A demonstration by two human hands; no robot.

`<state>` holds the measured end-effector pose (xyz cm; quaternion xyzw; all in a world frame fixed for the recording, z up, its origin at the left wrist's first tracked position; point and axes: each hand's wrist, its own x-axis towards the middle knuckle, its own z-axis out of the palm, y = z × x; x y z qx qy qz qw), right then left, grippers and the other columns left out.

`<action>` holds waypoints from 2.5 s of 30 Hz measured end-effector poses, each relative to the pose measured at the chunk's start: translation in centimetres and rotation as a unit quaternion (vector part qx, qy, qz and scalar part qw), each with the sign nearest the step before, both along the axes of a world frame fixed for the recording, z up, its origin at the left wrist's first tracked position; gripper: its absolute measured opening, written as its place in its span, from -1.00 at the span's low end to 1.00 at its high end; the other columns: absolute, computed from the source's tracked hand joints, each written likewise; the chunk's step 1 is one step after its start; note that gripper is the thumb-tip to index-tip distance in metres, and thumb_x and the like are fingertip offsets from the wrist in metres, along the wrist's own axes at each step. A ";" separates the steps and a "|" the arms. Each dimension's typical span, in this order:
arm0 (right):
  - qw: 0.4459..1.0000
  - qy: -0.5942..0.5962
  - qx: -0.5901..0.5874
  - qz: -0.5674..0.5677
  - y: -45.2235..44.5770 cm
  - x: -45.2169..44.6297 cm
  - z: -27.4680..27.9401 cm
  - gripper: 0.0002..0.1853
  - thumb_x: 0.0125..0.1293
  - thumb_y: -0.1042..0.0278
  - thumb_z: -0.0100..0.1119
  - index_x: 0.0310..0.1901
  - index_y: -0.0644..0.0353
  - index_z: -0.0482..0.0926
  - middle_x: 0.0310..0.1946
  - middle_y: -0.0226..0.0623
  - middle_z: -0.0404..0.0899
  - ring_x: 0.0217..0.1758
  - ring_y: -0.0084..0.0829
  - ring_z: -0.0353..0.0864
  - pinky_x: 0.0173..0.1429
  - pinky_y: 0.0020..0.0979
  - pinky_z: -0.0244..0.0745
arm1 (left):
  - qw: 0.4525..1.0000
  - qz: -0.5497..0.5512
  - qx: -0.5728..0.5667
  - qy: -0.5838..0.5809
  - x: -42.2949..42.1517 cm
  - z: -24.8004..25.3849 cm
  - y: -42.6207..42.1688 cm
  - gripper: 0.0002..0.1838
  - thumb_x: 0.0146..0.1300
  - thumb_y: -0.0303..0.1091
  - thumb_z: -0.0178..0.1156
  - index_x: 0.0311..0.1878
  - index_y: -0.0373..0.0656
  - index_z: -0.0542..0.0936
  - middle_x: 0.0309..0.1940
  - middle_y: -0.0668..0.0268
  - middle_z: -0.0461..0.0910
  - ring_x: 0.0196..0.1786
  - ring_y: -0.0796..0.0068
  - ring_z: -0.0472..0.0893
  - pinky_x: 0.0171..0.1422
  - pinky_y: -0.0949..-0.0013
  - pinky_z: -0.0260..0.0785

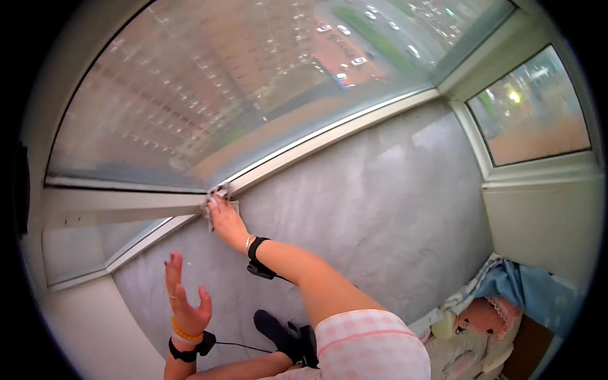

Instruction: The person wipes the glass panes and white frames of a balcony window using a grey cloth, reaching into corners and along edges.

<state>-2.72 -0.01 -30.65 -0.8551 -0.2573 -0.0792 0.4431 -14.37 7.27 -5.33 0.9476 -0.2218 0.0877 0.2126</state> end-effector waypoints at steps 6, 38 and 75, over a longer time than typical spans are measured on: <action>0.983 -0.161 -0.090 0.009 -21.3 8.7 0.6 -0.56 -0.15 0.47 0.18 -0.09 0.17 0.59 -0.26 -0.17 0.61 -0.11 -0.12 0.59 0.04 -0.21 0.52 | 1.000 0.002 0.019 0.015 1.4 -1.6 -1.1 -0.02 0.05 -0.65 0.02 0.51 0.15 -0.17 0.37 -0.05 0.19 0.39 -0.16 0.25 0.45 -0.18 -0.06; 0.664 0.157 -0.288 -0.672 -55.5 -10.4 -4.7 -0.17 0.22 -0.19 0.11 0.42 0.05 0.12 0.43 0.14 -0.07 0.38 0.24 0.09 0.37 0.05 0.09 | 0.990 -0.081 0.066 0.096 5.7 -5.0 -7.2 -0.07 -0.10 -0.68 0.02 0.46 -0.12 0.00 0.39 0.01 0.19 0.45 -0.06 0.17 0.49 -0.20 -0.24; 0.656 0.560 0.489 0.133 -27.5 -0.3 16.2 -0.38 0.36 0.07 -0.06 0.38 0.19 0.17 0.33 -0.15 0.28 0.35 -0.18 0.32 0.38 -0.14 0.28 | 0.775 -0.010 -0.529 0.346 4.7 -0.4 -3.0 -0.02 0.17 -0.48 0.25 0.49 -0.10 -0.22 0.38 0.11 0.21 0.45 0.27 0.17 0.34 0.22 0.25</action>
